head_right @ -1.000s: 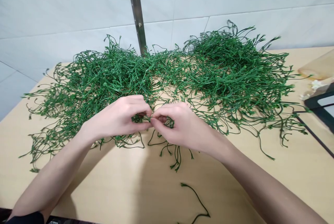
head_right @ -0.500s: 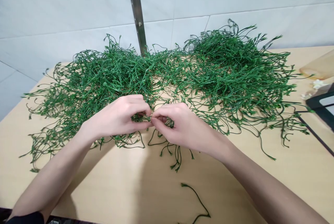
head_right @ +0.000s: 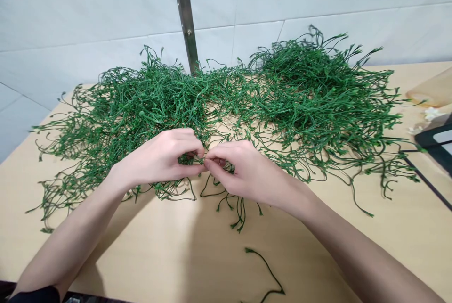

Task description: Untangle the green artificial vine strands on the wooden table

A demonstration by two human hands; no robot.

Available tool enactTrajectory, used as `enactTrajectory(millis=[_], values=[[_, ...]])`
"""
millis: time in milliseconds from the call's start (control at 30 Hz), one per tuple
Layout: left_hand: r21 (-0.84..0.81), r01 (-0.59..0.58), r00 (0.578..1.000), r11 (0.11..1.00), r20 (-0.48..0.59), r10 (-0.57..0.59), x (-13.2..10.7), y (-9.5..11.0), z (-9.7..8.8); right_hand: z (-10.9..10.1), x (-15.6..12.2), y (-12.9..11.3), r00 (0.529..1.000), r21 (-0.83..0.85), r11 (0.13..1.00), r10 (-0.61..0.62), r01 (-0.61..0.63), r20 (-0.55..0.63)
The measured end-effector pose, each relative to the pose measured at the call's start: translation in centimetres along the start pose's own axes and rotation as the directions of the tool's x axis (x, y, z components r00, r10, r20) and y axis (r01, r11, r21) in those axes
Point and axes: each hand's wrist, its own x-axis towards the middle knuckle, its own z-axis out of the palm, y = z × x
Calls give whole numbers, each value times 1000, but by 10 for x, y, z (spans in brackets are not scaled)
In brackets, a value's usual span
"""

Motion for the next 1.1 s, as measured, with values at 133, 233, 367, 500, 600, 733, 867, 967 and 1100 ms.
enactTrajectory(millis=[133, 233, 367, 500, 600, 733, 867, 967, 1100], values=[[0, 13, 1000, 1000, 2, -13, 0, 0, 0, 0, 0, 0, 1000, -5, 1000, -2, 2, -4], [0, 21, 1000, 1000, 10, -21, 1, 0, 0, 1, 0, 1, 1000, -4, 1000, -11, 11, -8], [-6, 42, 999, 999, 25, -42, 1, 0, 0, 1, 0, 2, 1000, -4, 1000, -9, 9, -6], [-4, 47, 998, 999, 32, -46, 1, 0, 0, 2, 0, 2, 1000, -16, 1000, -12, 12, -7], [-8, 54, 998, 999, 36, -53, 1, 0, 0, 2, 0, 2, 1000, -17, 1000, -6, 6, -4], [-11, 70, 997, 997, 39, -70, 1, -1, 0, 2, 1, 1, 1000, -15, 1000, -2, 2, 0], [-14, 71, 997, 997, 37, -70, 1, -1, 1, 2, 1, 2, 1000, -14, 1000, -2, 2, 4], [-16, 70, 997, 997, 35, -70, 1, 0, 1, 3, 1, 2, 1000, -10, 1000, 3, -3, 7], [-13, 66, 997, 998, 38, -66, 2, -1, 1, 3, 0, 2, 1000, 3, 1000, 13, -13, 15]])
